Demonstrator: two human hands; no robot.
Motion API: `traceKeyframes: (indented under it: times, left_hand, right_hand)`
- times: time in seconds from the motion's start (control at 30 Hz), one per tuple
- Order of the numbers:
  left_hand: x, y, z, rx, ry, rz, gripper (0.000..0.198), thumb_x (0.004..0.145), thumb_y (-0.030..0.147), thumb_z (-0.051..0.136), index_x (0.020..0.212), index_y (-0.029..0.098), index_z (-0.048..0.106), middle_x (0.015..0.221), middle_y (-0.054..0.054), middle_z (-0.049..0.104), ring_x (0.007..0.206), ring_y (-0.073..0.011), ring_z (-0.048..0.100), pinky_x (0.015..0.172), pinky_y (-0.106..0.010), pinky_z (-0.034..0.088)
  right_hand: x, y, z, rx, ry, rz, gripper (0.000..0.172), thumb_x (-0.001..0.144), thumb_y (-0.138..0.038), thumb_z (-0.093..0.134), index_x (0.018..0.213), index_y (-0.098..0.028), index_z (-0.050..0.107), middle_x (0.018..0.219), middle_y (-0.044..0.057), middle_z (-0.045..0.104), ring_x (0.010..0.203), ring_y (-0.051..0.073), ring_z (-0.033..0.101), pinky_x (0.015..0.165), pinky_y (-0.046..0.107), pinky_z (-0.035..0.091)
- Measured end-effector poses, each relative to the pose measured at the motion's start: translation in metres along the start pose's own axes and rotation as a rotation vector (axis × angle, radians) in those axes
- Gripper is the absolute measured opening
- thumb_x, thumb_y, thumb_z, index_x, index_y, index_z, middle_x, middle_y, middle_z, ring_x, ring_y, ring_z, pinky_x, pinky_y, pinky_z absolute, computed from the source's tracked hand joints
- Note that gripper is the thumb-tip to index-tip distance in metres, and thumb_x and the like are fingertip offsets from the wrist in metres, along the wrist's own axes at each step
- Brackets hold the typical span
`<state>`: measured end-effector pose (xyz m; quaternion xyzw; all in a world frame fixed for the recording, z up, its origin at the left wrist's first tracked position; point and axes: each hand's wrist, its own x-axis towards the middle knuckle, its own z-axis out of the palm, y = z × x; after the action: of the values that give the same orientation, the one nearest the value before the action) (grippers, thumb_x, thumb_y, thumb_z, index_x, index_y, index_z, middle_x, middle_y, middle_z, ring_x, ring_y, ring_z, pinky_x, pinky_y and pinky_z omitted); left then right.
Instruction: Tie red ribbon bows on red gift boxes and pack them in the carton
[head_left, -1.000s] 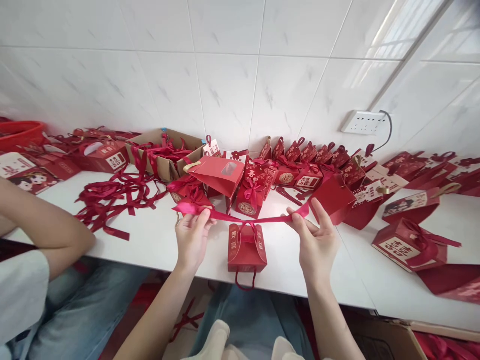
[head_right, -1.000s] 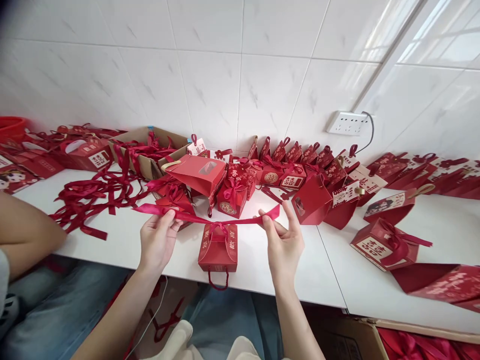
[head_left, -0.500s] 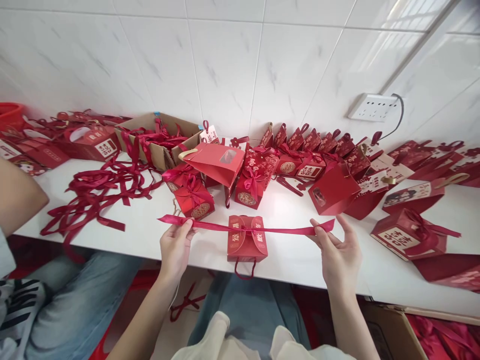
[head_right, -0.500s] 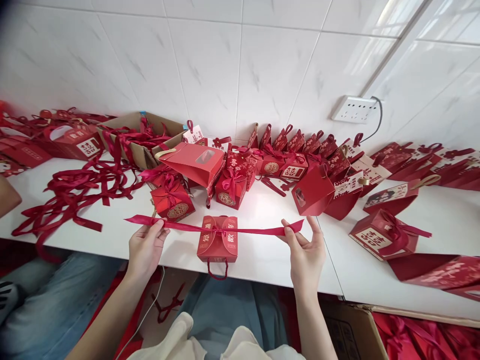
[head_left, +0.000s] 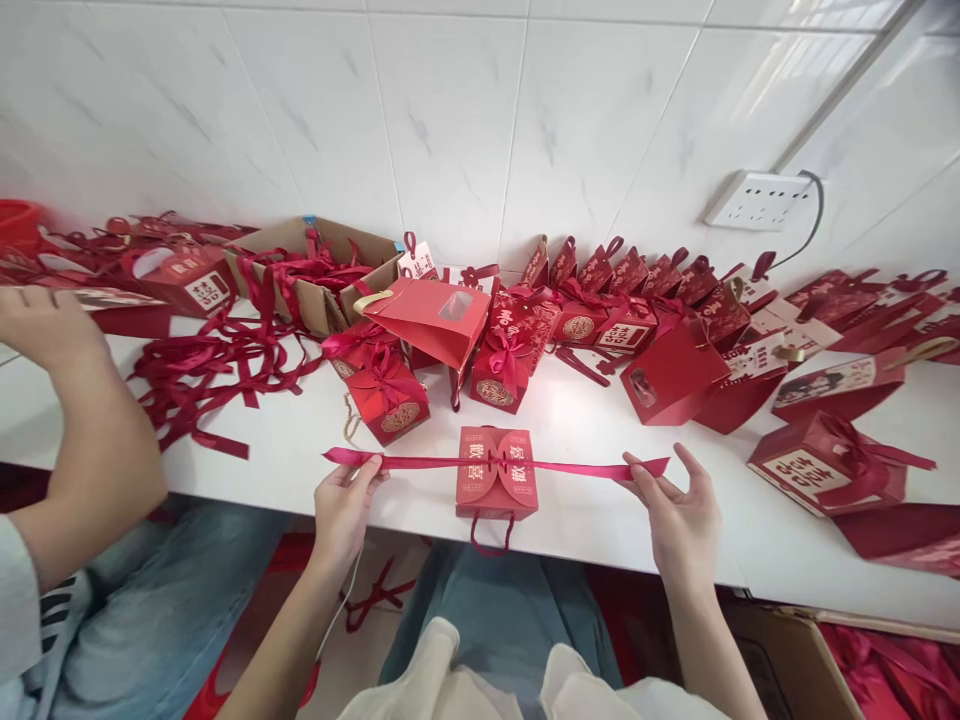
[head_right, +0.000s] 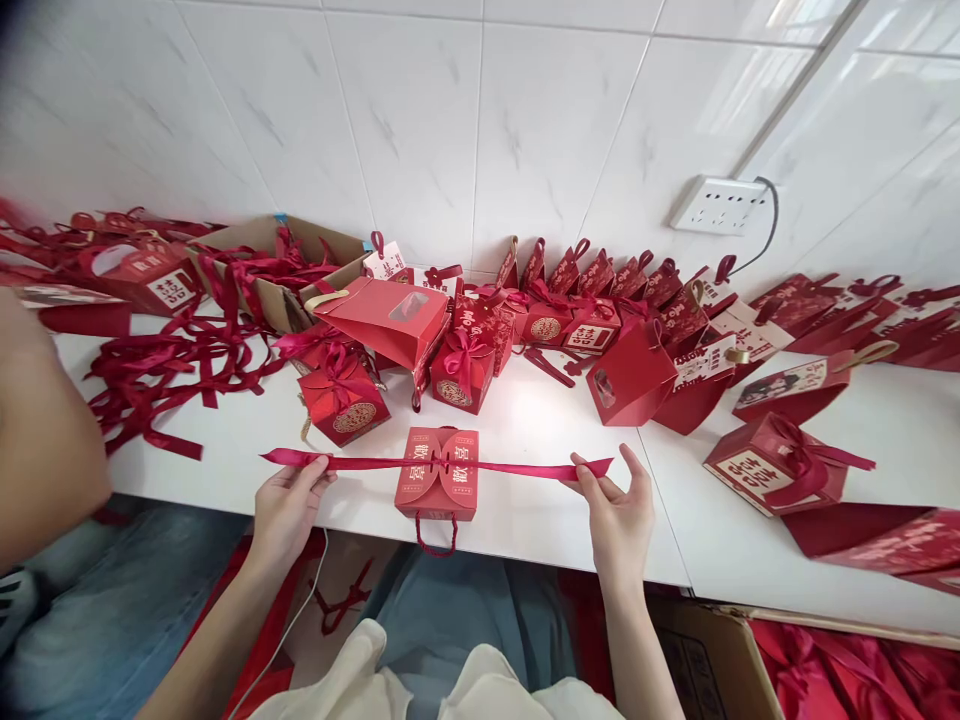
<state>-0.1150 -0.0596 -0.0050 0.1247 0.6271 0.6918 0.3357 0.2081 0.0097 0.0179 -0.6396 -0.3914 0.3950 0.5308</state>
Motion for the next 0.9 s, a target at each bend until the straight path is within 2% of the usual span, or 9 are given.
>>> traceKeyframes:
  times: [0.13,0.2,0.27,0.33,0.4,0.47,0.57,0.7,0.9]
  left_hand:
    - [0.002,0.000,-0.016,0.473,-0.157,0.071,0.035,0.060,0.042,0.069,0.078,0.012,0.064,0.072,-0.006,0.064,0.069,-0.0214,0.062,0.073,-0.039,0.052]
    - [-0.002,0.009,-0.021,0.657,-0.138,0.354,0.037,0.066,0.040,0.064,0.093,0.014,0.062,0.092,-0.009,0.064,0.086,-0.0245,0.062,0.081,-0.040,0.051]
    - [-0.007,0.021,-0.018,0.734,-0.065,0.689,0.035,0.072,0.035,0.060,0.102,0.016,0.058,0.107,-0.011,0.059,0.102,-0.0251,0.057,0.091,-0.041,0.047]
    - [-0.013,0.031,-0.008,0.774,-0.169,0.813,0.026,0.079,0.033,0.056,0.099,0.017,0.059,0.110,-0.010,0.057,0.109,-0.0239,0.054,0.097,-0.039,0.043]
    - [-0.017,0.037,0.008,0.808,-0.470,0.674,0.023,0.085,0.035,0.049,0.097,0.019,0.060,0.107,-0.008,0.060,0.106,-0.0218,0.056,0.095,-0.035,0.044]
    - [-0.017,0.038,0.025,0.849,-0.767,0.446,0.028,0.087,0.040,0.045,0.096,0.019,0.060,0.101,-0.006,0.063,0.098,-0.0205,0.059,0.088,-0.032,0.046]
    - [-0.014,0.036,0.044,0.867,-0.964,0.271,0.034,0.087,0.046,0.043,0.082,0.017,0.059,0.082,-0.002,0.063,0.079,-0.0175,0.058,0.074,-0.028,0.046]
    - [-0.010,0.037,0.050,0.773,-1.043,0.176,0.038,0.086,0.049,0.045,0.065,0.017,0.049,0.059,0.004,0.049,0.057,-0.0112,0.048,0.057,-0.023,0.039]
    - [-0.007,0.042,0.047,0.706,-1.095,-0.003,0.032,0.083,0.046,0.052,0.070,0.017,0.050,0.044,0.007,0.046,0.040,-0.0071,0.039,0.044,-0.019,0.033]
  right_hand:
    - [0.007,0.007,-0.007,-0.184,-0.079,0.001,0.073,0.074,-0.043,0.066,0.135,-0.017,0.035,0.086,0.006,0.071,0.078,0.025,0.070,0.094,0.053,0.043]
    - [0.011,0.008,-0.010,-0.364,-0.032,-0.098,0.067,0.074,-0.044,0.064,0.130,-0.016,0.041,0.100,0.012,0.066,0.075,0.026,0.068,0.086,0.053,0.047]
    - [0.012,0.006,-0.007,-0.513,0.085,-0.313,0.055,0.073,-0.045,0.062,0.119,-0.016,0.052,0.118,0.019,0.055,0.084,0.028,0.064,0.080,0.051,0.049]
    - [0.010,0.001,0.003,-0.535,0.091,-0.537,0.039,0.077,-0.045,0.058,0.103,-0.016,0.060,0.122,0.019,0.049,0.098,0.030,0.059,0.081,0.047,0.049]
    - [0.006,-0.006,0.019,-0.468,-0.139,-0.624,0.029,0.083,-0.044,0.051,0.094,-0.018,0.062,0.113,0.015,0.056,0.106,0.028,0.055,0.084,0.043,0.048]
    - [0.001,-0.014,0.036,-0.413,-0.501,-0.549,0.027,0.088,-0.042,0.046,0.092,-0.020,0.062,0.103,0.010,0.062,0.101,0.024,0.058,0.085,0.037,0.048]
    - [-0.003,-0.024,0.053,-0.401,-0.821,-0.372,0.025,0.087,-0.043,0.049,0.087,-0.021,0.059,0.087,0.005,0.065,0.081,0.019,0.061,0.072,0.030,0.048]
    - [-0.003,-0.029,0.056,-0.411,-0.859,-0.327,0.029,0.087,-0.044,0.048,0.072,-0.020,0.054,0.072,0.002,0.062,0.068,0.016,0.056,0.063,0.028,0.043]
    - [0.001,-0.029,0.052,-0.269,-0.903,-0.251,0.042,0.088,-0.050,0.041,0.066,-0.019,0.056,0.073,0.004,0.060,0.073,0.017,0.058,0.071,0.029,0.044]
